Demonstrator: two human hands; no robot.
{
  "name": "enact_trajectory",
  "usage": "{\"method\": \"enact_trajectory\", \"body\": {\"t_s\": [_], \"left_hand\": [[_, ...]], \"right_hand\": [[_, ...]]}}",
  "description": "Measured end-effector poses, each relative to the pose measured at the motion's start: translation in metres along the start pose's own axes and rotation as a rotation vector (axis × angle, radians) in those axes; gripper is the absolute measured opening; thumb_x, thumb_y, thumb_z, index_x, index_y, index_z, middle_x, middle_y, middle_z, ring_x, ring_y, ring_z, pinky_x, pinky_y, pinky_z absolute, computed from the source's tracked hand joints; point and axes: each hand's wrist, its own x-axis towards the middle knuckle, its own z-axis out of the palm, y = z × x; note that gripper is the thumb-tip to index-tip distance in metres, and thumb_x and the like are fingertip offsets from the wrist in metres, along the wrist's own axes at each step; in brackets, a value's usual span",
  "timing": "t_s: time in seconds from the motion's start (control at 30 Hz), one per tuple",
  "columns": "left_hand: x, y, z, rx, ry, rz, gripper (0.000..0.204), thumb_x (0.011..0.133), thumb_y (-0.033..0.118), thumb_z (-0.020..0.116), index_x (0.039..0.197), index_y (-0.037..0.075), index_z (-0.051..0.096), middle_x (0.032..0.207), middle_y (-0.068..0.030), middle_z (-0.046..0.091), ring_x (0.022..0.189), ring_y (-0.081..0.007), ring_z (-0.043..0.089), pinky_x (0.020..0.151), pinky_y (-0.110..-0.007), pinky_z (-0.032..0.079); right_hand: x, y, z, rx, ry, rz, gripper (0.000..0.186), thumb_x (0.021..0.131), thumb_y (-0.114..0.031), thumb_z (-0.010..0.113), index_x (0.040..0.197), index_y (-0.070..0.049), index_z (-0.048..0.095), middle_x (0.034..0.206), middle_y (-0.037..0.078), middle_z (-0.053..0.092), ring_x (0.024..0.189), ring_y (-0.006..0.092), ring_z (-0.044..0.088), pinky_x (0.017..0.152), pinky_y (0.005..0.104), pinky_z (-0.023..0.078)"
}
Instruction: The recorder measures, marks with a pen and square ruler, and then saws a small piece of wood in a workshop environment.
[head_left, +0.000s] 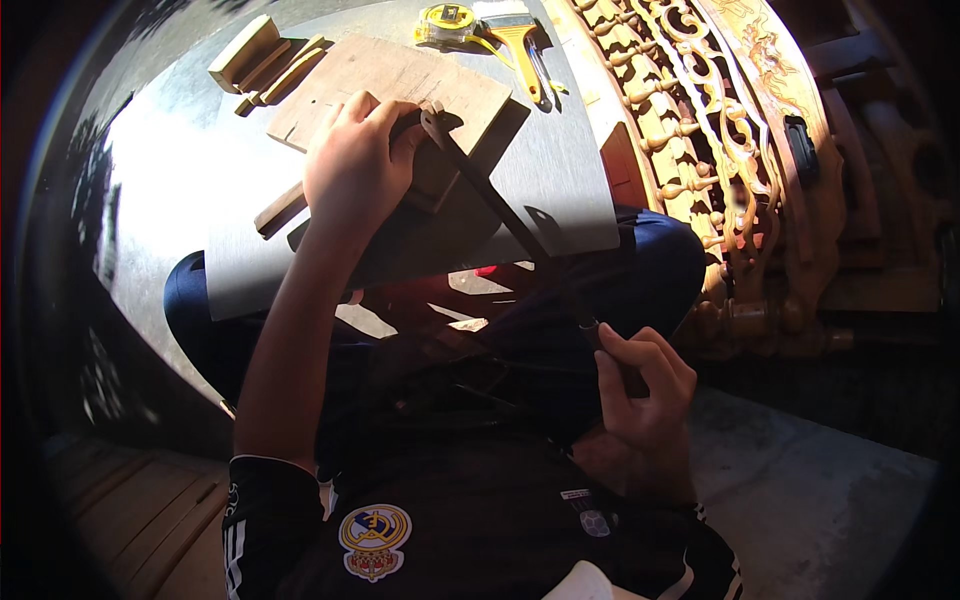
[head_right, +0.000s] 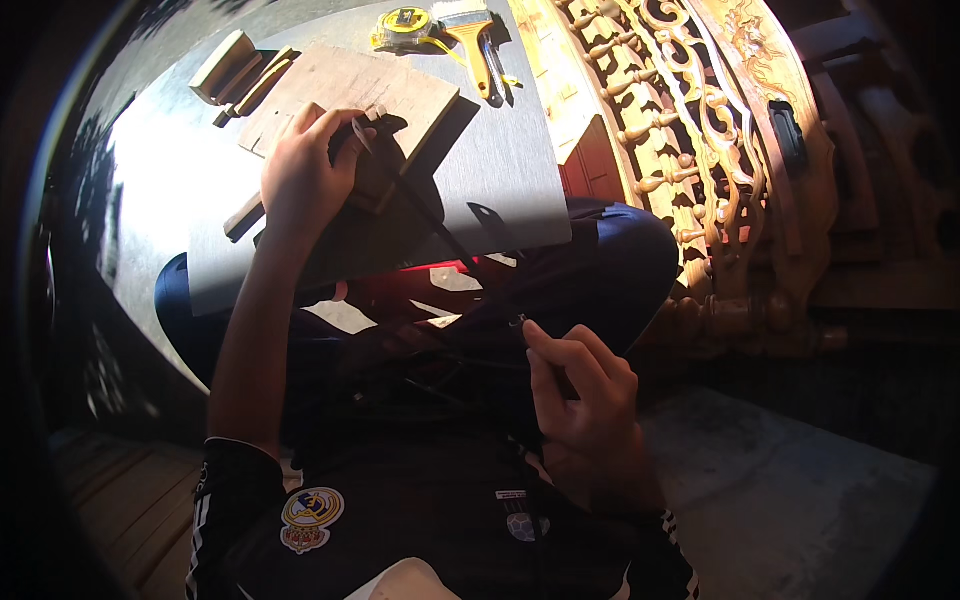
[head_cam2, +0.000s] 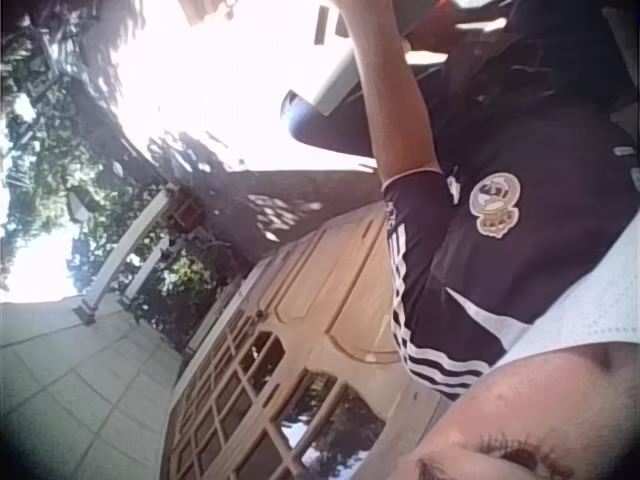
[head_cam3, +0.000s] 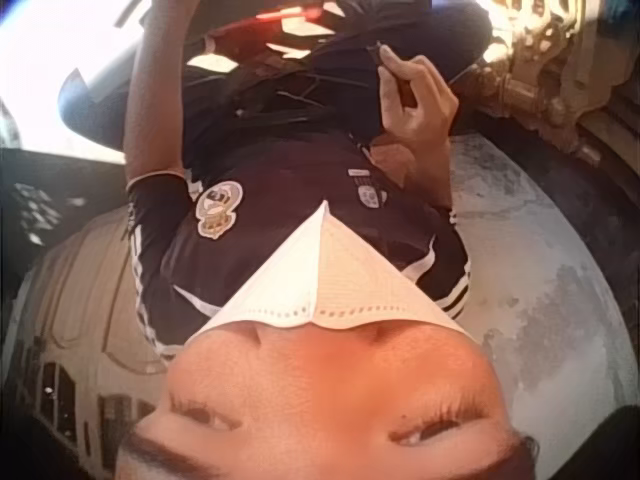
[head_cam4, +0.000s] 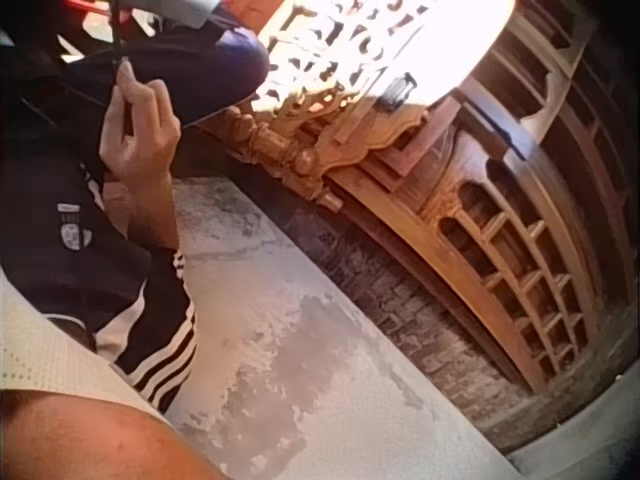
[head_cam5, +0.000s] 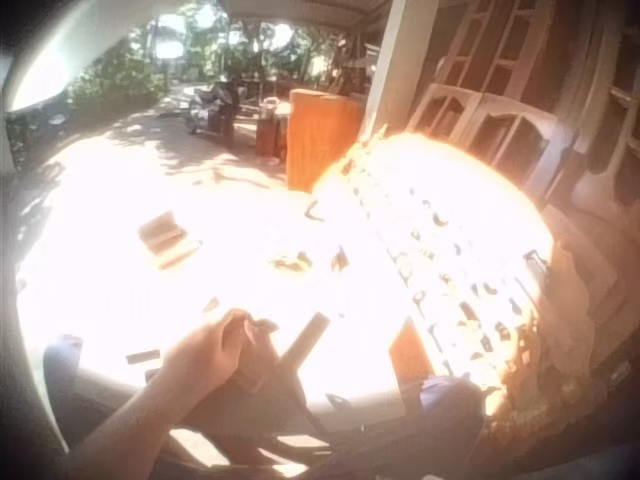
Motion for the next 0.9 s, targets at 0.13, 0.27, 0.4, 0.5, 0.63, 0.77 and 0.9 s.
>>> {"method": "enact_trajectory", "body": {"t_s": [0.13,0.27,0.4,0.5,0.63,0.77,0.9], "left_hand": [[0.000,0.006,-0.008,0.031,0.063,0.021,0.020,0.089,0.026,0.075,0.103,0.013,0.074,0.095,-0.0065,0.066,0.087,-0.0278,0.070,0.075,-0.039,0.054],[-0.010,0.015,-0.012,-0.073,-0.012,-0.006,0.016,0.087,0.016,0.078,0.101,0.010,0.072,0.091,-0.0066,0.063,0.082,-0.0237,0.070,0.071,-0.037,0.054],[-0.018,0.017,-0.016,-0.149,0.138,0.128,0.020,0.080,0.005,0.083,0.095,0.007,0.070,0.089,-0.0064,0.060,0.076,-0.0196,0.069,0.060,-0.032,0.054],[-0.016,0.023,-0.027,-0.202,0.168,0.163,0.022,0.075,0.005,0.088,0.086,0.005,0.068,0.086,-0.0053,0.061,0.075,-0.0173,0.067,0.061,-0.031,0.056],[-0.019,0.012,-0.030,-0.182,0.217,0.221,0.023,0.076,0.006,0.088,0.082,0.006,0.066,0.085,-0.0046,0.061,0.075,-0.0169,0.067,0.061,-0.030,0.056],[-0.018,0.014,-0.035,-0.172,0.210,0.200,0.024,0.076,0.007,0.088,0.083,0.006,0.065,0.084,-0.0040,0.059,0.074,-0.0176,0.067,0.061,-0.031,0.056],[-0.021,0.012,-0.036,-0.185,0.226,0.226,0.025,0.074,0.008,0.089,0.083,0.006,0.065,0.085,-0.0044,0.061,0.074,-0.0184,0.067,0.061,-0.031,0.057]], "right_hand": [[0.005,0.007,-0.034,-0.052,0.090,-0.063,0.028,0.082,0.011,0.072,0.109,0.005,0.069,0.070,0.005,0.057,0.054,0.0071,0.052,0.044,0.0239,0.038],[0.014,0.022,-0.009,0.120,0.179,0.019,0.025,0.083,0.009,0.073,0.107,0.005,0.068,0.071,0.006,0.057,0.053,0.0053,0.047,0.045,0.0230,0.034],[0.015,0.015,0.029,0.454,0.301,0.086,0.026,0.087,0.006,0.071,0.113,0.006,0.064,0.072,0.004,0.056,0.053,0.0043,0.048,0.046,0.0203,0.034],[0.020,0.020,0.051,0.863,0.185,0.229,0.028,0.096,0.004,0.060,0.124,0.004,0.056,0.079,0.007,0.059,0.050,0.0039,0.048,0.042,0.0191,0.036],[0.014,0.018,0.056,0.959,0.024,0.467,0.027,0.100,0.005,0.052,0.127,0.003,0.053,0.085,0.010,0.062,0.047,0.0026,0.046,0.039,0.0191,0.035],[0.014,0.008,0.053,1.051,0.120,0.308,0.028,0.100,0.007,0.051,0.127,0.003,0.053,0.083,0.009,0.062,0.048,0.0014,0.046,0.041,0.0186,0.035],[0.022,0.019,0.063,0.977,0.016,0.473,0.025,0.101,0.001,0.052,0.126,0.004,0.052,0.082,0.011,0.062,0.044,0.0030,0.046,0.039,0.0185,0.034]]}}
